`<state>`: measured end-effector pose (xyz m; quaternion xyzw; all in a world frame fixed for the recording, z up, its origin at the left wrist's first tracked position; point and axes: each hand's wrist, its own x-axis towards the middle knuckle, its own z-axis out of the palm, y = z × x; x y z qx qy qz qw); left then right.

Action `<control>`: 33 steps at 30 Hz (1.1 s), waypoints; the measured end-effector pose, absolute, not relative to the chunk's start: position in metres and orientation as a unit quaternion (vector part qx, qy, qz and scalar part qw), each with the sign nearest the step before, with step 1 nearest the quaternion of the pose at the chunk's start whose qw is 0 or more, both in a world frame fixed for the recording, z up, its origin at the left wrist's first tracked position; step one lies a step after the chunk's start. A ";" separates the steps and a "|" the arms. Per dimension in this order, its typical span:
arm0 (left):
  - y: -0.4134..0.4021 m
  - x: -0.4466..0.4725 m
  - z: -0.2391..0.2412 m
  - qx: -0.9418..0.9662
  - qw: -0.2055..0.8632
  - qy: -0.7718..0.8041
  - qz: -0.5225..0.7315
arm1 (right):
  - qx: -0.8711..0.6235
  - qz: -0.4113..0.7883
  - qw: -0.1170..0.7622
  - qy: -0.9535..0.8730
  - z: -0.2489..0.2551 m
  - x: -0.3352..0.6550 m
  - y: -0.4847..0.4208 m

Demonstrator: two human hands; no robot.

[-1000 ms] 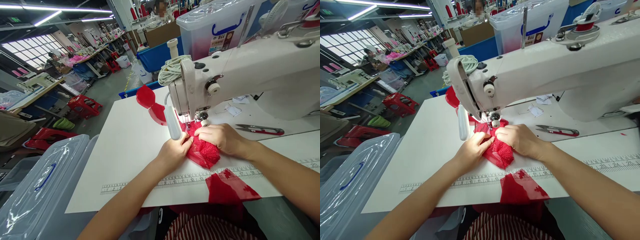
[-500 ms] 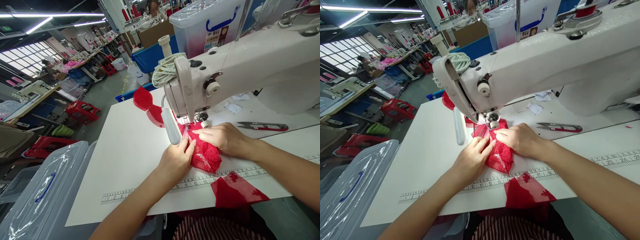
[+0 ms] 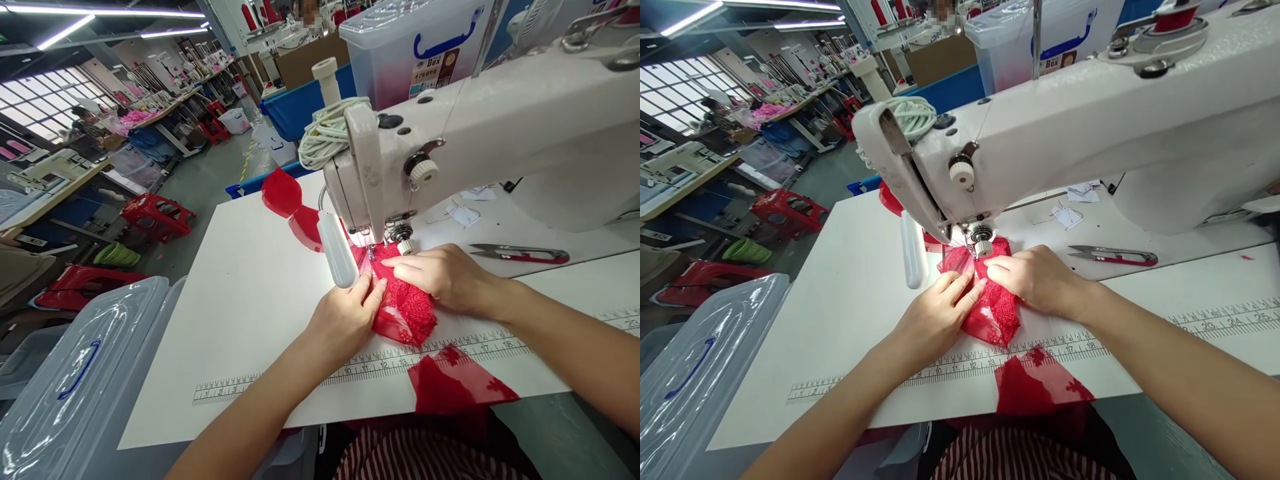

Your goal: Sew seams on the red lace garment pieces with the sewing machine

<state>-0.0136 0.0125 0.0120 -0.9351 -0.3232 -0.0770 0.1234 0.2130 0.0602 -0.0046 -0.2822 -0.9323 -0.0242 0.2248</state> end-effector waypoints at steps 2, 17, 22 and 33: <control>0.013 -0.014 0.011 -0.934 0.128 -0.325 -0.075 | -0.284 -0.025 0.222 -0.933 -0.005 0.214 0.061; 0.016 -0.018 0.008 -0.925 0.109 -0.355 -0.078 | -0.306 -0.071 0.259 -0.913 -0.005 0.209 0.061; 0.017 -0.020 0.010 -0.922 0.100 -0.371 -0.053 | -0.315 -0.056 0.235 -0.918 -0.002 0.209 0.060; 0.016 -0.021 0.017 -0.923 0.116 -0.358 -0.087 | -0.286 0.006 0.237 -0.929 -0.001 0.210 0.062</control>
